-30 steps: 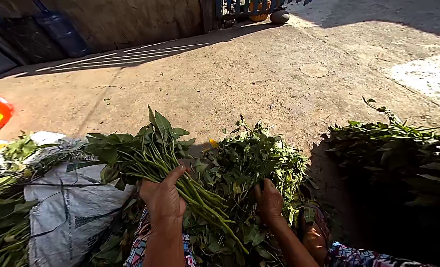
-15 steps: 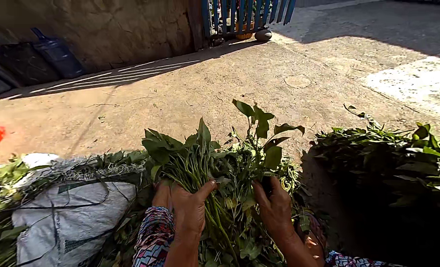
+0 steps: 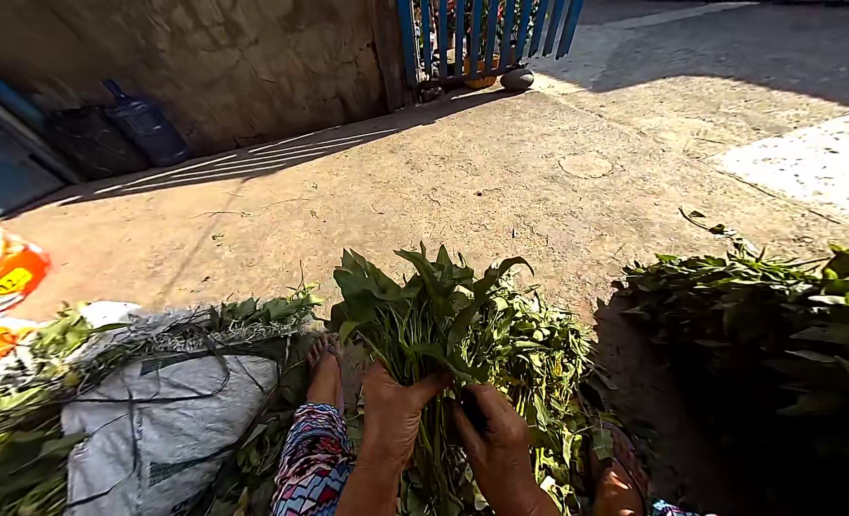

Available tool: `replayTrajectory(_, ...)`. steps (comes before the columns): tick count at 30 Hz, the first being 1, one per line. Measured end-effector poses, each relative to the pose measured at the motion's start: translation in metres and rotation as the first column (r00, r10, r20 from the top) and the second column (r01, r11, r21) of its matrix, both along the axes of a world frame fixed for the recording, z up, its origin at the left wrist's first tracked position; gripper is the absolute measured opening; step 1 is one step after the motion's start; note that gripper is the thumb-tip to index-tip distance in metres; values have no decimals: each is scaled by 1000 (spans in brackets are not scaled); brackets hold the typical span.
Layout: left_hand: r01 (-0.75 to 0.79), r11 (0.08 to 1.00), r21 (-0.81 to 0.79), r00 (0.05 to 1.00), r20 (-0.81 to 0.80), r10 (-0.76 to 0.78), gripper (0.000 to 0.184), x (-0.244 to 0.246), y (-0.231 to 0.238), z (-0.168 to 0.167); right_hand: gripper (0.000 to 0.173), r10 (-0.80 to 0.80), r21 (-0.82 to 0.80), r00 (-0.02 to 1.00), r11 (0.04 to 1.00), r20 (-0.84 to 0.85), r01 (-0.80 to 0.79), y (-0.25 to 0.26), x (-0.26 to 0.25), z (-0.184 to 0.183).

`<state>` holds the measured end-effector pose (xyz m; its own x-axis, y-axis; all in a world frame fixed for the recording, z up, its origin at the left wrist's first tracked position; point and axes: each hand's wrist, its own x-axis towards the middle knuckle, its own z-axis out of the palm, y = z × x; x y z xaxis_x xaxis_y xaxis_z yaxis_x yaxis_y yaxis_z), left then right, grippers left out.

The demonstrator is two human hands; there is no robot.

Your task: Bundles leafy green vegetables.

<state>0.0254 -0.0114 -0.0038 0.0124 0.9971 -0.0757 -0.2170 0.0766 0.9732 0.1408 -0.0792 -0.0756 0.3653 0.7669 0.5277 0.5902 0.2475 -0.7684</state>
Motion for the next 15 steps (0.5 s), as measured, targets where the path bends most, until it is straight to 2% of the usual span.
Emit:
replayTrajectory(4,81,996,31,996,-32,-80,59,-4,0,0,18,35,-2,999,999,15,-35,-3,5,-3)
replayTrajectory(7,114,993,19,992,51,-115,56,-7,0,2,19,55,15,998,998,17,-55,-3,6,-1)
replayTrajectory(10,97,995,-38,982,167,-90,51,-8,-1,7,22,145,8,988,989,-61,-144,-2,9,3)
replayTrajectory(12,63,996,-55,980,194,-52,48,-7,-1,8,21,228,-7,967,973,-112,-230,-3,12,5)
replayTrajectory(15,34,999,-38,982,185,-26,45,-6,-1,7,22,300,-50,951,951,-81,-304,-4,19,7)
